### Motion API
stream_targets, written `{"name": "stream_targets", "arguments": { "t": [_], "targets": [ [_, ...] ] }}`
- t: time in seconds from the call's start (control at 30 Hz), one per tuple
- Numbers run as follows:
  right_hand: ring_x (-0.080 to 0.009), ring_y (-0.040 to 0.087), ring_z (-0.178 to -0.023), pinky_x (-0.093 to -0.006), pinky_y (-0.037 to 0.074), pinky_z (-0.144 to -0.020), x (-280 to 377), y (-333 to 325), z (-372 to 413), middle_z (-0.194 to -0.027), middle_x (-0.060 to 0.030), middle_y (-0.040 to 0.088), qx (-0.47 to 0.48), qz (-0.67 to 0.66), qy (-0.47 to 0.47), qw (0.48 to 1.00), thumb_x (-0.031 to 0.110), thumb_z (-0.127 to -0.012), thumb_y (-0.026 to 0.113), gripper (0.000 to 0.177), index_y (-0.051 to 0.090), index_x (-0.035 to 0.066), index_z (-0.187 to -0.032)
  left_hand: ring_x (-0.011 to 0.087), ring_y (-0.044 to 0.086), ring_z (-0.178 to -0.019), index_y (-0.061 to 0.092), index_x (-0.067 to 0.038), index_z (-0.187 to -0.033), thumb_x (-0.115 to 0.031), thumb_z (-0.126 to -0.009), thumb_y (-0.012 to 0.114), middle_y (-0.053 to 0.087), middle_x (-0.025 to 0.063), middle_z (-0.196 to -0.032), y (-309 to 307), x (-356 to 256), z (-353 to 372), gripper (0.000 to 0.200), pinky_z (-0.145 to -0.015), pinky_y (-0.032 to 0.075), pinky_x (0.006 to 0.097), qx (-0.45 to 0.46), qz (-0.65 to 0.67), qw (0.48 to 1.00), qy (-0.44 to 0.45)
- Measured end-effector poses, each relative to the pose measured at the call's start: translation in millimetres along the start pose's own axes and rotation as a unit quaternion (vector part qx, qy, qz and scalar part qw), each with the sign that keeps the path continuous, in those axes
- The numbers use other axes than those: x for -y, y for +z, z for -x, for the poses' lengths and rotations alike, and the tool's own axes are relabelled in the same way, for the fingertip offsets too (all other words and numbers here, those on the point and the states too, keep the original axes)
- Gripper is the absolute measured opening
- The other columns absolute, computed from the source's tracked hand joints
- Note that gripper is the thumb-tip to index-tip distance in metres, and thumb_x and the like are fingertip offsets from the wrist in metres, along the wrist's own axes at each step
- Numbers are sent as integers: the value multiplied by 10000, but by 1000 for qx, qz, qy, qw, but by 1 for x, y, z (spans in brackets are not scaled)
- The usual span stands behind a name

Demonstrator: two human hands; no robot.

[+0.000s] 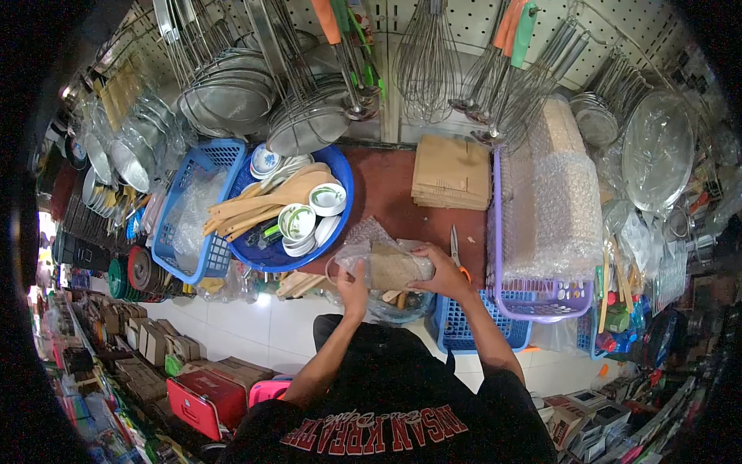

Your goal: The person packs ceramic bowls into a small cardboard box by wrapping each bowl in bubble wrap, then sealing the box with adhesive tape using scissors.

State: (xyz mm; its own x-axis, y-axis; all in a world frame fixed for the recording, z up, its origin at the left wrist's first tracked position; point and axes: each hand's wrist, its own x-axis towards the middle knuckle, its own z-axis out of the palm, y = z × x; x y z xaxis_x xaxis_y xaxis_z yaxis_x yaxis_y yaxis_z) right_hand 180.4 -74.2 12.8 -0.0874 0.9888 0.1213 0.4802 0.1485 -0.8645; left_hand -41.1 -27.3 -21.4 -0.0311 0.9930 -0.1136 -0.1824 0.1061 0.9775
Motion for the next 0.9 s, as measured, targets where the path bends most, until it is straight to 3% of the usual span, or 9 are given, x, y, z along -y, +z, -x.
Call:
{"name": "stream_targets", "arguments": {
  "t": [0.1, 0.2, 0.3, 0.4, 0.5, 0.6, 0.7, 0.8, 0.9],
  "targets": [
    [-321, 532, -1222, -399, 424, -1028, 2, -1, 0, -1277, -159, 559, 0, -1, -11, 1000, 230, -637, 901, 674, 532, 55, -1174, 103, 565, -834, 667, 24, -1010, -160, -962, 618, 666, 55, -1003, -4, -13, -11, 197, -727, 465, 290, 24, -106, 993, -47],
    [-332, 533, -1213, -404, 426, -1026, 7, -3, 0, -1268, -161, 559, -1, 31, 2, 1000, 239, -635, 902, 684, 531, 53, -1179, 123, 565, -748, 682, 45, -932, -118, -935, 634, 662, 61, -884, 0, -17, -20, 169, -629, 443, 298, 55, -103, 993, 8],
    [-342, 529, -1213, -407, 424, -1029, 6, -4, 0, -1266, -158, 558, 4, 53, -14, 998, 241, -639, 899, 689, 529, 49, -1188, 175, 542, -668, 683, 47, -955, -80, -897, 649, 604, 98, -770, 2, -38, -29, 144, -591, 416, 324, 126, -224, 950, 176],
    [-313, 507, -1252, -386, 400, -1066, 7, -5, 0, -1303, -161, 547, 19, 51, 1, 999, 230, -652, 899, 689, 522, 42, -1196, 224, 522, -642, 683, 48, -948, -51, -868, 651, 538, 142, -733, 3, -47, -33, 131, -592, 408, 353, 167, -270, 931, 178],
    [-317, 510, -1247, -388, 401, -1065, 6, -5, 0, -1300, -164, 547, 22, 71, 7, 997, 228, -653, 896, 691, 518, 43, -1201, 271, 533, -656, 675, 52, -970, -32, -873, 627, 552, 169, -762, -2, -43, -48, 136, -614, 419, 362, 245, -261, 918, 170],
    [-348, 509, -1229, -423, 409, -1043, 0, -2, 1, -1252, -164, 557, 6, 59, -21, 998, 289, -663, 885, 698, 529, 47, -1212, 377, 579, -716, 648, 75, -987, -32, -893, 585, 591, 230, -821, -1, -28, -63, 156, -653, 443, 411, 305, -275, 885, 218],
    [-348, 503, -1233, -427, 399, -1052, -2, -3, 0, -1251, -161, 558, 18, 33, -9, 999, 286, -665, 883, 688, 533, 47, -1206, 474, 599, -842, 619, 96, -984, -71, -915, 548, 614, 298, -920, 6, -24, -66, 194, -709, 456, 473, 275, -302, 880, 242],
    [-318, 520, -1225, -388, 408, -1054, -1, -2, 2, -1257, -151, 554, 8, 68, -32, 997, 237, -640, 906, 705, 516, 41, -1193, 491, 587, -853, 598, 88, -901, -166, -983, 509, 605, 312, -882, 5, -28, -66, 282, -721, 444, 487, 245, -329, 886, 218],
    [-321, 513, -1234, -392, 409, -1053, -3, 0, 3, -1259, -147, 558, 3, 63, -36, 997, 247, -638, 907, 709, 517, 43, -1194, 502, 587, -924, 612, 94, -958, -175, -952, 542, 602, 341, -989, 4, -43, -57, 278, -755, 451, 510, 181, -416, 890, 41]
  ]
}}
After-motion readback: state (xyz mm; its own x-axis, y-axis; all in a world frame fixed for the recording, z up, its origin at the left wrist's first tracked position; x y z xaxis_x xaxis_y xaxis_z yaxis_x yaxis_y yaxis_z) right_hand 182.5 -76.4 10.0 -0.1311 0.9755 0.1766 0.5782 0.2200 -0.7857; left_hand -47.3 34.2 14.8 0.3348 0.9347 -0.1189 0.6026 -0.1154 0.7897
